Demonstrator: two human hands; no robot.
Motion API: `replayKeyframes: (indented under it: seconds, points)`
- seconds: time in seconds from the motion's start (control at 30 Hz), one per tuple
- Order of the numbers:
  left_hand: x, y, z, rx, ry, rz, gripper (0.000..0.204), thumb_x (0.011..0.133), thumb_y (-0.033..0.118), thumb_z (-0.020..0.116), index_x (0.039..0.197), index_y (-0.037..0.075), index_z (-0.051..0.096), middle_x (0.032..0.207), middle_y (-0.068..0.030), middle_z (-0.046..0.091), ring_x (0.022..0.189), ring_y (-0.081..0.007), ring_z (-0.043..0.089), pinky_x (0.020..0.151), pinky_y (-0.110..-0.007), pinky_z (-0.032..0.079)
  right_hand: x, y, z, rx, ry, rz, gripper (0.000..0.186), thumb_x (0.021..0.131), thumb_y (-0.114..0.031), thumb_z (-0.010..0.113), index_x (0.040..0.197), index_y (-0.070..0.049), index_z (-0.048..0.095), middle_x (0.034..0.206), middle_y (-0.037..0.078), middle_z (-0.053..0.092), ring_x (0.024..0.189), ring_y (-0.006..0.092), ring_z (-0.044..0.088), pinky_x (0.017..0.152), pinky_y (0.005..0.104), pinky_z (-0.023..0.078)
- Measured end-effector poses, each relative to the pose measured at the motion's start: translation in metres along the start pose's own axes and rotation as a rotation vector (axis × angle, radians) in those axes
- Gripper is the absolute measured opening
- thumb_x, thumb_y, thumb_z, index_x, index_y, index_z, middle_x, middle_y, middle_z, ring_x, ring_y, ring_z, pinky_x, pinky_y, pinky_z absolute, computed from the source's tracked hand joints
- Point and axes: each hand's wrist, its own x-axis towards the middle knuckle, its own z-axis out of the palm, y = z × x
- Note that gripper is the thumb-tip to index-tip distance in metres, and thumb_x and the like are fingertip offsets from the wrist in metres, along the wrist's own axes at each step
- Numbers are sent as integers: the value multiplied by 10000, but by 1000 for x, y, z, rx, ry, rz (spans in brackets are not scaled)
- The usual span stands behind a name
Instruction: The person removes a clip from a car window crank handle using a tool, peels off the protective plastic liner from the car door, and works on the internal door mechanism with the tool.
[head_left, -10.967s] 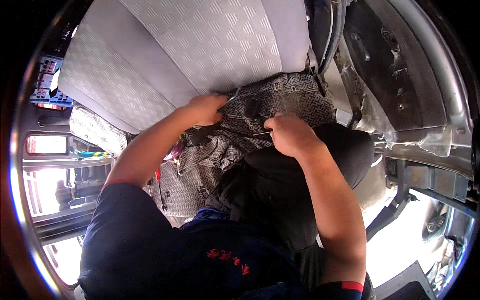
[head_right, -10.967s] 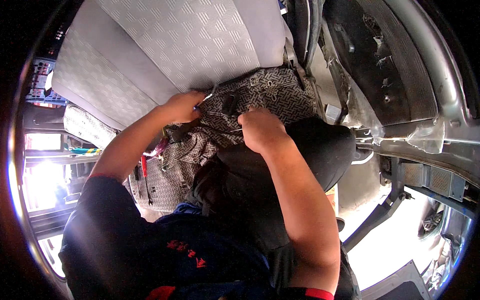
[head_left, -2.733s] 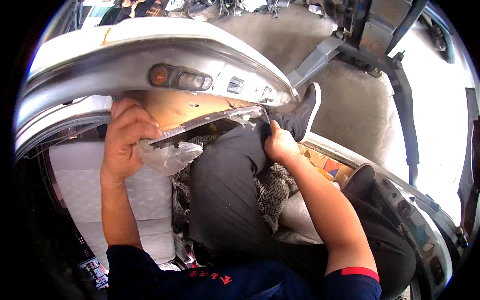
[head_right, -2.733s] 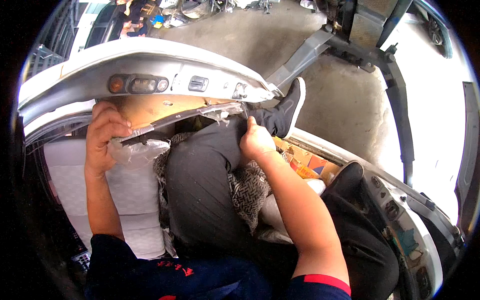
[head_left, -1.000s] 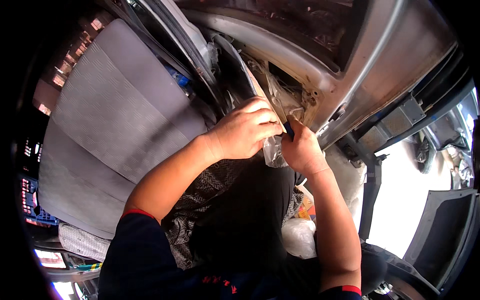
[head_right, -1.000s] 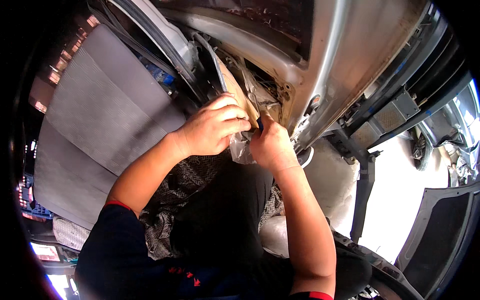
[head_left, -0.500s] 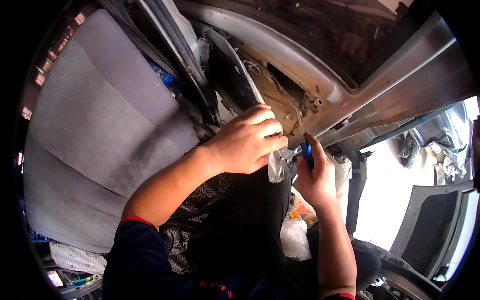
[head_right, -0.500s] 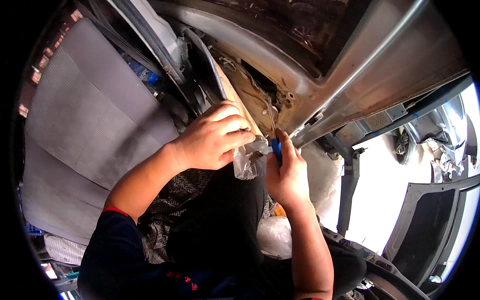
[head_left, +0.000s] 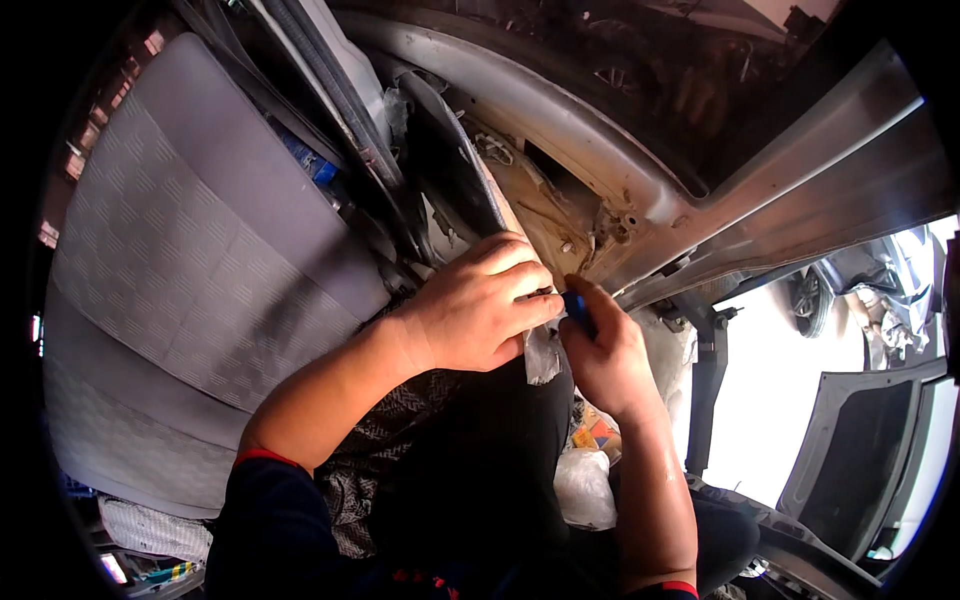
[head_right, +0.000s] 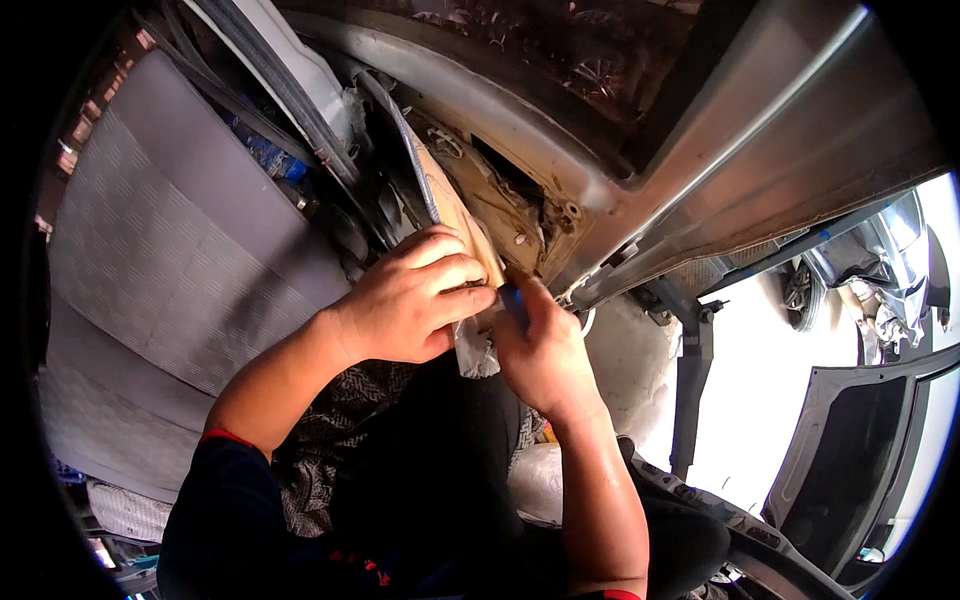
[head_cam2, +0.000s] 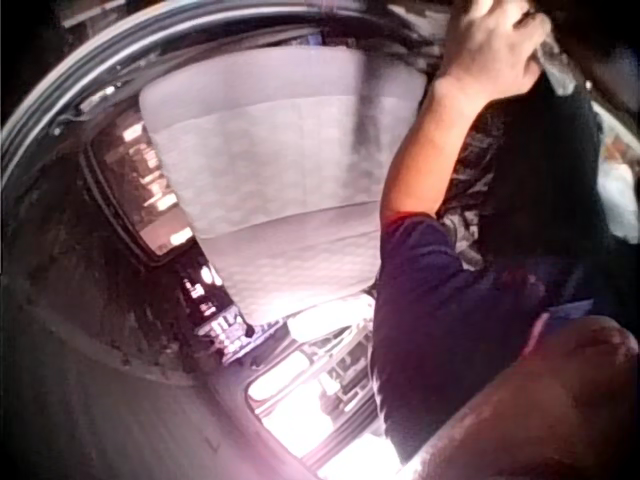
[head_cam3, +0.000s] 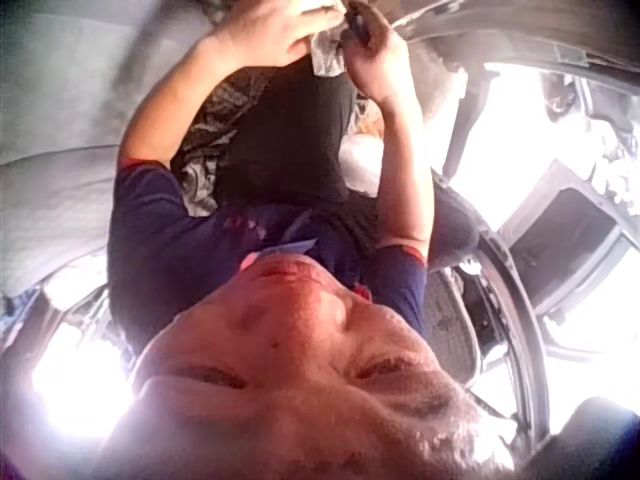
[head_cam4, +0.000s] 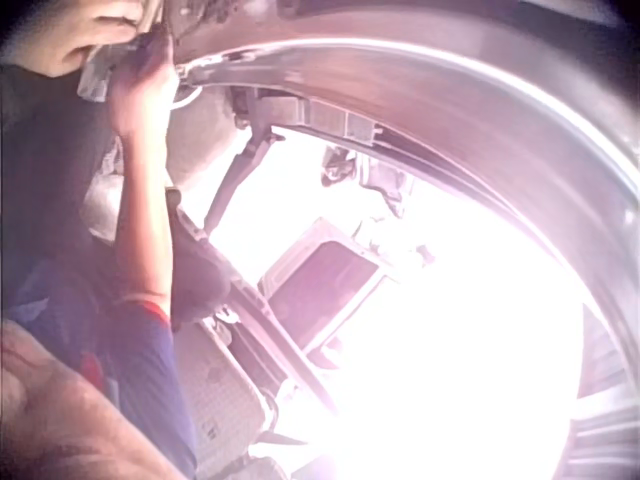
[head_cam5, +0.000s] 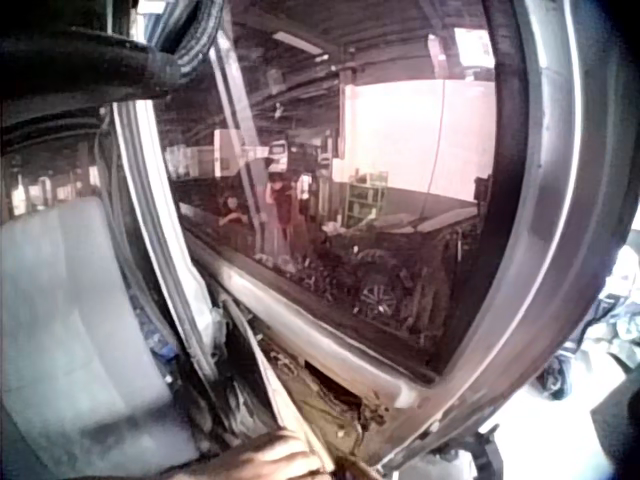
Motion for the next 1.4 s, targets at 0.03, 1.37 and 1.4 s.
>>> replayKeyframes:
  seconds: [0.03,1.37,1.4]
  points:
    - [0,-1,-1,1,-2,3,454,610,33,738,1058,92,700,1117,-76,627,1121,-331,564,969,-437,515,-3,-2,-3,18,90,14,467,920,-62,582,1377,29,549,1110,327,688,1051,459,689,933,465,544]
    - [145,-57,18,752,-1229,-597,644,1012,535,448,1561,199,456,1626,-140,379,1512,-396,308,1226,-545,263,0,94,-14,241,-32,22,425,888,-101,575,1294,28,581,1087,336,680,1105,461,650,986,501,504]
    - [147,-54,19,754,-1236,-594,644,1012,535,448,1561,199,456,1626,-140,379,1512,-396,308,1226,-545,263,1,92,-16,247,-31,26,425,888,-101,575,1294,28,581,1087,336,680,1105,461,650,986,501,504]
